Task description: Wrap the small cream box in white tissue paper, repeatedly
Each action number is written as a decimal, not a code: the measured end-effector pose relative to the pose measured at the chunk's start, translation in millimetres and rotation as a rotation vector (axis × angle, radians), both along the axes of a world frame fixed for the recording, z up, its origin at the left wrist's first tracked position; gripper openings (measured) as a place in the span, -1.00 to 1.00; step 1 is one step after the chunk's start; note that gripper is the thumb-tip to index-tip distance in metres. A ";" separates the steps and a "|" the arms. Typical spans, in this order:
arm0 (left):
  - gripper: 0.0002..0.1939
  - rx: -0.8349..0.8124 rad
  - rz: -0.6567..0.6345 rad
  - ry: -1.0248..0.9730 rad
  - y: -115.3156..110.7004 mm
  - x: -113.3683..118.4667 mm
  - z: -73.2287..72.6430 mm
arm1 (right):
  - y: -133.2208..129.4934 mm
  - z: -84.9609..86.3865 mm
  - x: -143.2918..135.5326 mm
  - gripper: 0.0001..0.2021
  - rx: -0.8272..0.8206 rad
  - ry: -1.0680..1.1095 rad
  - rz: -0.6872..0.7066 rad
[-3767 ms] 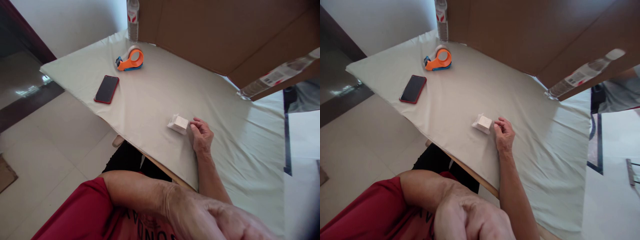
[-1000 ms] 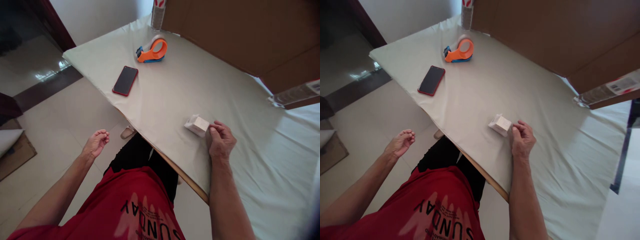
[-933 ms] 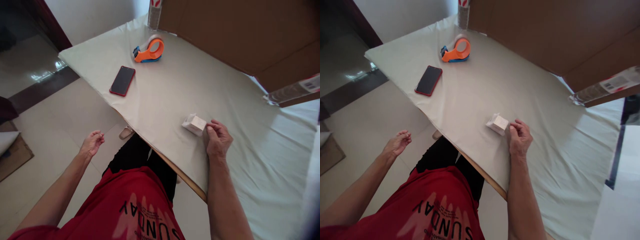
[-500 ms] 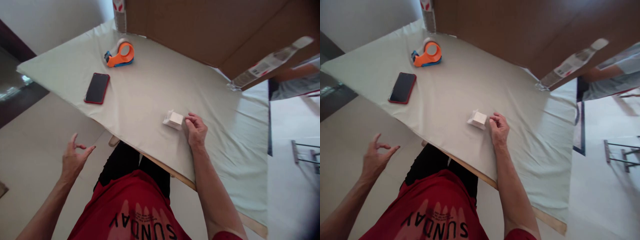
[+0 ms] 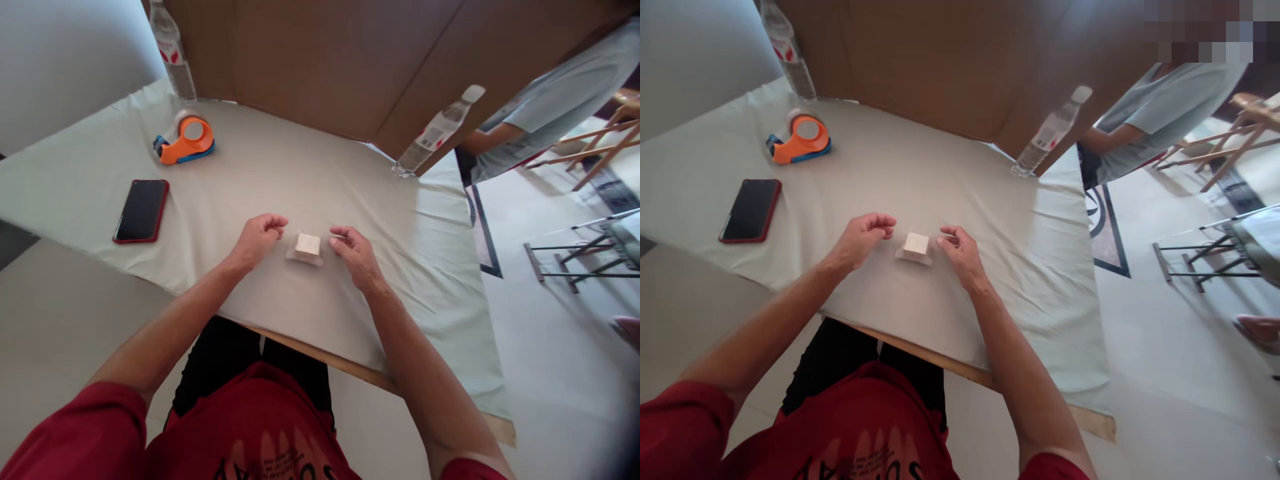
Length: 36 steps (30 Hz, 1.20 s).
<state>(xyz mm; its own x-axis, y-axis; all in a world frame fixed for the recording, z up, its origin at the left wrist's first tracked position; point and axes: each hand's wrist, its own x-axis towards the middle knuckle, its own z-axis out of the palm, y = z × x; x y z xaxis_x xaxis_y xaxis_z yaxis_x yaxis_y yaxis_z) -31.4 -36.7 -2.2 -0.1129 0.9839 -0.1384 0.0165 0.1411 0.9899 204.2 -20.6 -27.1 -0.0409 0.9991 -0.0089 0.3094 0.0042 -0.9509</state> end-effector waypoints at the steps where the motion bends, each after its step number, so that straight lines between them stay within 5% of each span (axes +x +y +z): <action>1: -0.74 -0.019 0.006 -0.095 7.3 3.6 -1.9 | -0.3 3.0 1.4 -0.62 0.029 -0.026 0.002; 4: -0.74 -0.015 -0.006 -0.343 15.2 10.0 3.8 | -1.5 19.6 -7.2 -0.59 0.213 -0.115 0.008; 8: -0.60 0.075 -0.145 -0.592 6.5 32.1 36.2 | 5.1 55.5 -50.7 -0.47 0.560 -0.287 0.157; 13: -0.35 0.144 -0.245 -0.659 -13.6 69.8 61.8 | 53.4 69.2 -82.1 -0.32 0.627 -0.490 0.174; 18: -0.49 0.180 -0.205 -0.522 -9.5 40.4 43.6 | 102.1 41.3 -52.6 -0.36 0.616 -0.329 0.078; 21: -0.78 0.236 0.020 -0.423 8.9 -2.2 26.1 | 94.2 33.9 -33.0 -0.48 0.551 -0.197 -0.051; 24: -0.85 0.175 0.137 -0.287 18.9 -31.1 10.7 | 65.3 36.0 -19.2 -0.72 0.402 -0.110 -0.003; 27: -0.91 0.088 0.069 -0.041 14.2 -30.1 0.9 | 38.4 38.5 -10.0 -0.83 0.253 -0.135 0.184; 29: -0.78 0.093 -0.018 0.116 8.7 -18.2 -2.4 | 28.2 38.5 -6.5 -0.85 0.229 -0.193 0.297; 36: -0.29 0.169 -0.435 0.327 5.6 8.7 -22.2 | 18.3 40.0 -7.3 -0.88 0.482 -0.618 0.470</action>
